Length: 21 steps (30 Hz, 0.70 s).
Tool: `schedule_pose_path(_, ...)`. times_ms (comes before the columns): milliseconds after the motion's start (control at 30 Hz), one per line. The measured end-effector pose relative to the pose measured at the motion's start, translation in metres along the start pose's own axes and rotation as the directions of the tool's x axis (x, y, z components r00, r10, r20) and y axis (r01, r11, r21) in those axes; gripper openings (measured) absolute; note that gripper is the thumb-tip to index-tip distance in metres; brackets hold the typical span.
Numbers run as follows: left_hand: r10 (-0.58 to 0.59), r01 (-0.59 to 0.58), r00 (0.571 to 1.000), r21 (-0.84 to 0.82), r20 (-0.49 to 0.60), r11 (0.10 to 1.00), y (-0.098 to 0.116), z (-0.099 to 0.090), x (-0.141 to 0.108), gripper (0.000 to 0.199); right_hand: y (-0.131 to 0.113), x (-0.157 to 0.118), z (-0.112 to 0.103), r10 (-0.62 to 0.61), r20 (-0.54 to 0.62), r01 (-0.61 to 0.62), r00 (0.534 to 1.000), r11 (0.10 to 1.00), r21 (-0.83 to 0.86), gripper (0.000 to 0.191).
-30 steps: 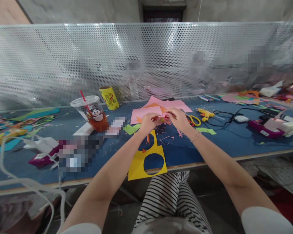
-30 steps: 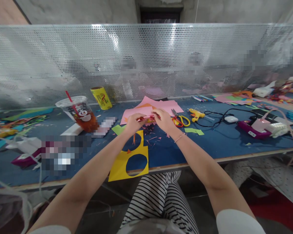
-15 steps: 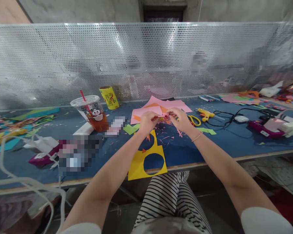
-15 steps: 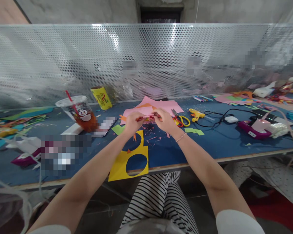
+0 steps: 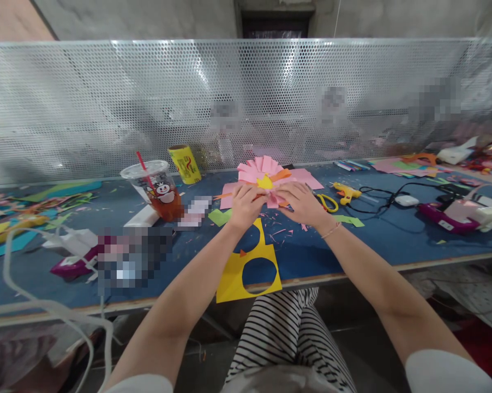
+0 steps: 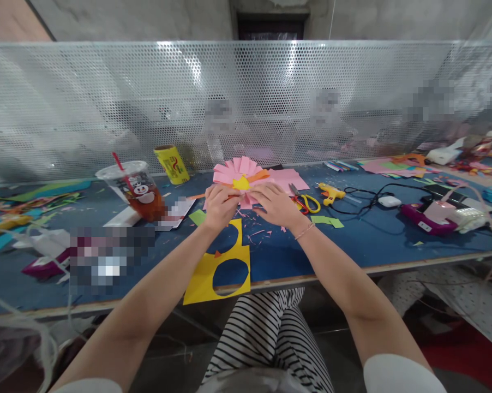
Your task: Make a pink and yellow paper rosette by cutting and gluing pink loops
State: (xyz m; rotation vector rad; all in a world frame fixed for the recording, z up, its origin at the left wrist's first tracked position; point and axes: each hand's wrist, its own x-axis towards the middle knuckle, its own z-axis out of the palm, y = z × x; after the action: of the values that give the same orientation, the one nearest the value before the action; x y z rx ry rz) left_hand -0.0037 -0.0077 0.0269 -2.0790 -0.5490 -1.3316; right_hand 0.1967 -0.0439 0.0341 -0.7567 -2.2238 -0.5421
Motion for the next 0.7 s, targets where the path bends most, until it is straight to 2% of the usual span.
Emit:
schedule_pose_path(200, 0.038, -0.037, 0.999, 0.022, -0.025, 0.999, 0.003, -0.002, 0.002, 0.013, -0.002, 0.0, 0.005, -0.011, -0.01, 0.011, 1.0, 1.0, -0.029, 0.03)
schedule_pose_path(467, 0.058, -0.057, 0.998, 0.033, -0.027, 0.998, 0.006, -0.005, 0.003, 0.014, -0.001, -0.001, 0.012, 0.009, -0.034, -0.009, 0.999, 1.0, 0.001, 0.028)
schedule_pose_path(700, 0.056, -0.056, 0.998, 0.031, 0.02, 0.998, 0.002, -0.005, 0.0, 0.016, -0.004, -0.001, 0.011, 0.076, -0.033, -0.073, 0.997, 0.993, 0.087, 0.036)
